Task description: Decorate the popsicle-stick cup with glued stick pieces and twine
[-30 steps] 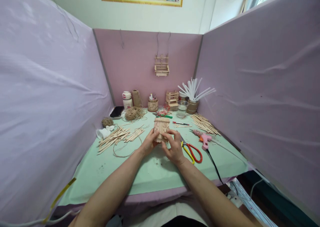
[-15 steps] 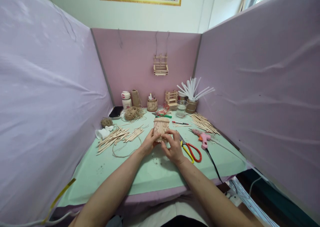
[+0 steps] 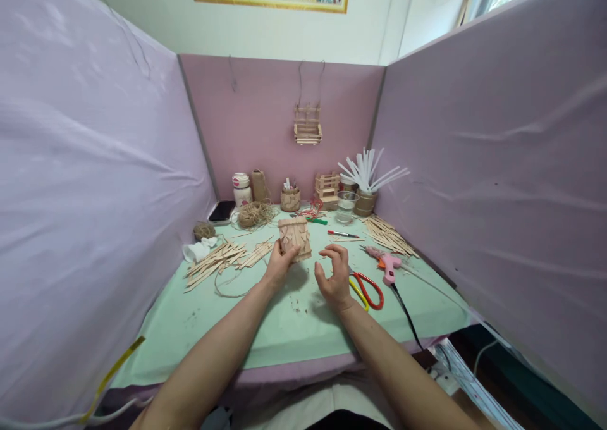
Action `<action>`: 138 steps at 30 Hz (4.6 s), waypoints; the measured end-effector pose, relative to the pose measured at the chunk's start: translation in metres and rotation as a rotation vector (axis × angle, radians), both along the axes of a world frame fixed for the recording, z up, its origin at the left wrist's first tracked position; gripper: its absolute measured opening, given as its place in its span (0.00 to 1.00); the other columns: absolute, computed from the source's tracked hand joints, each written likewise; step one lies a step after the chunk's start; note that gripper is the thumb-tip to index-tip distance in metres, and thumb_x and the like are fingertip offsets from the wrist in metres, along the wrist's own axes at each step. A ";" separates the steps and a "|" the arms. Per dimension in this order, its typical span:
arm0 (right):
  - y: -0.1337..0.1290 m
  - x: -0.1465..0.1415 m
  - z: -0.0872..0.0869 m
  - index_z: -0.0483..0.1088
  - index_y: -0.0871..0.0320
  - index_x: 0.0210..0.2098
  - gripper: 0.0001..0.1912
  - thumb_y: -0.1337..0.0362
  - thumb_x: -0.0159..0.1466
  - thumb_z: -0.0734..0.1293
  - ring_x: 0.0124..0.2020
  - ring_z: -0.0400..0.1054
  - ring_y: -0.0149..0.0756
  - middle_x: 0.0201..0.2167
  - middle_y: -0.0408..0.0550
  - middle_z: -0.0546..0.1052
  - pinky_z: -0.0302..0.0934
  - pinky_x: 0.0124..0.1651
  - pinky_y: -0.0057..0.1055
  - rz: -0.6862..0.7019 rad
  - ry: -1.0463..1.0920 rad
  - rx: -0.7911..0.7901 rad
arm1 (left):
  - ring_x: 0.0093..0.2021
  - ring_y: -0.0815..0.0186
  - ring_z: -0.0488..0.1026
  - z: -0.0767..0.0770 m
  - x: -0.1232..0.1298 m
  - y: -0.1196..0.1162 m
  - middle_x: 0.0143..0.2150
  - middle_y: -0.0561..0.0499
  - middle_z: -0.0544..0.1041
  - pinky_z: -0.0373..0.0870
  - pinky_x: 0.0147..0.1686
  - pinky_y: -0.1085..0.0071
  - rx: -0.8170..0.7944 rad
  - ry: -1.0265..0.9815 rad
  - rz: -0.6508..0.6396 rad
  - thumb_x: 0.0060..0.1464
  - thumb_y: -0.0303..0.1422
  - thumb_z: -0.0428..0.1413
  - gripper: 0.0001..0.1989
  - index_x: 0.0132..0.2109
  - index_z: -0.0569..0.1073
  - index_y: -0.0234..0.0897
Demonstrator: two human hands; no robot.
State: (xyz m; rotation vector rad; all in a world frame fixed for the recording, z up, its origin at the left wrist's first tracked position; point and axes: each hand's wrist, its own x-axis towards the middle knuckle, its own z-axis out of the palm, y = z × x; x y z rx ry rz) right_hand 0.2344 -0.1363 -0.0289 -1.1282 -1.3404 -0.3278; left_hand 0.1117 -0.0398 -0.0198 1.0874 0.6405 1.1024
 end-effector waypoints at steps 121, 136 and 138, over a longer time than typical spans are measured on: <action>-0.064 0.069 0.027 0.69 0.63 0.37 0.10 0.62 0.60 0.64 0.37 0.71 0.45 0.35 0.59 0.76 0.50 0.31 0.31 -0.385 -0.232 -1.418 | 0.55 0.52 0.71 0.013 -0.007 -0.013 0.59 0.41 0.69 0.71 0.51 0.56 -0.095 0.025 -0.389 0.43 0.34 0.64 0.31 0.54 0.63 0.40; -0.074 0.080 0.012 0.70 0.60 0.33 0.13 0.57 0.56 0.64 0.29 0.70 0.37 0.29 0.51 0.77 0.54 0.29 0.28 -0.168 0.224 -1.163 | 0.53 0.52 0.72 0.014 -0.008 -0.014 0.59 0.40 0.69 0.70 0.51 0.53 -0.110 0.010 -0.379 0.43 0.34 0.63 0.31 0.54 0.62 0.39; -0.076 0.078 0.012 0.70 0.61 0.35 0.14 0.56 0.55 0.64 0.27 0.69 0.36 0.27 0.49 0.76 0.56 0.28 0.28 -0.004 0.391 -1.115 | 0.53 0.52 0.72 0.014 -0.007 -0.013 0.59 0.40 0.69 0.71 0.51 0.53 -0.104 0.014 -0.374 0.43 0.34 0.63 0.31 0.54 0.62 0.39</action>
